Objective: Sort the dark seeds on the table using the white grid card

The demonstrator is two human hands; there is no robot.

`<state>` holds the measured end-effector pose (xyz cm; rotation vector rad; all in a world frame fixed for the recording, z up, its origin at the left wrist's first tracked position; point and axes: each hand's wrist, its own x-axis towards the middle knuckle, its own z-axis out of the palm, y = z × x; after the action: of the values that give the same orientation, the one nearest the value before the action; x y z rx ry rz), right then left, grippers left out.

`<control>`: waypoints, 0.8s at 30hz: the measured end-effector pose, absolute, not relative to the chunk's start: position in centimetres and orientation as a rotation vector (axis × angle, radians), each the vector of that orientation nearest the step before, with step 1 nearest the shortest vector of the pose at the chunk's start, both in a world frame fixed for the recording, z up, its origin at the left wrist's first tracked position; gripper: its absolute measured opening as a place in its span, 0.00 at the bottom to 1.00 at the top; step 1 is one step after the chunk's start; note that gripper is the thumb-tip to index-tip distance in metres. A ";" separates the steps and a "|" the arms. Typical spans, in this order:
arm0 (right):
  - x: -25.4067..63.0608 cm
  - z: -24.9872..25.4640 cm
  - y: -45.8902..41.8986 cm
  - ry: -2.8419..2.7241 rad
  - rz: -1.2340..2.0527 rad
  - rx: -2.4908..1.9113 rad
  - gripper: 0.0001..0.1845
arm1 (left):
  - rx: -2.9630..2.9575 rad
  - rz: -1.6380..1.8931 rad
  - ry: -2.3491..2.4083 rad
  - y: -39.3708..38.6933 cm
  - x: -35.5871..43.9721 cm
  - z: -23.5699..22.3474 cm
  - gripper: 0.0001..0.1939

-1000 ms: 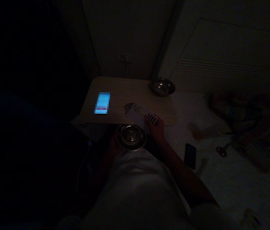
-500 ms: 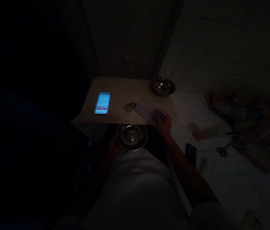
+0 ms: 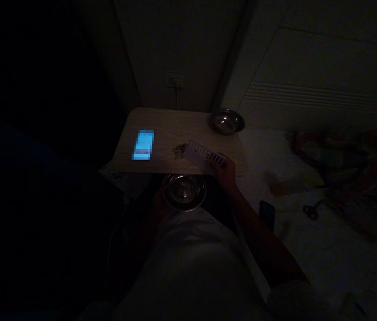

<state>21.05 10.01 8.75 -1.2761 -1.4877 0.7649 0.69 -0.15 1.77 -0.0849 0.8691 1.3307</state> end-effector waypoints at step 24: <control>22.7 9.3 8.6 -1.484 0.920 -1.267 0.13 | -0.205 1.284 0.908 0.4 0.5 0.8 0.11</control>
<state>22.71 8.62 9.33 -1.2666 -1.4840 0.9197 0.54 0.36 0.80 -0.2046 0.9085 1.2841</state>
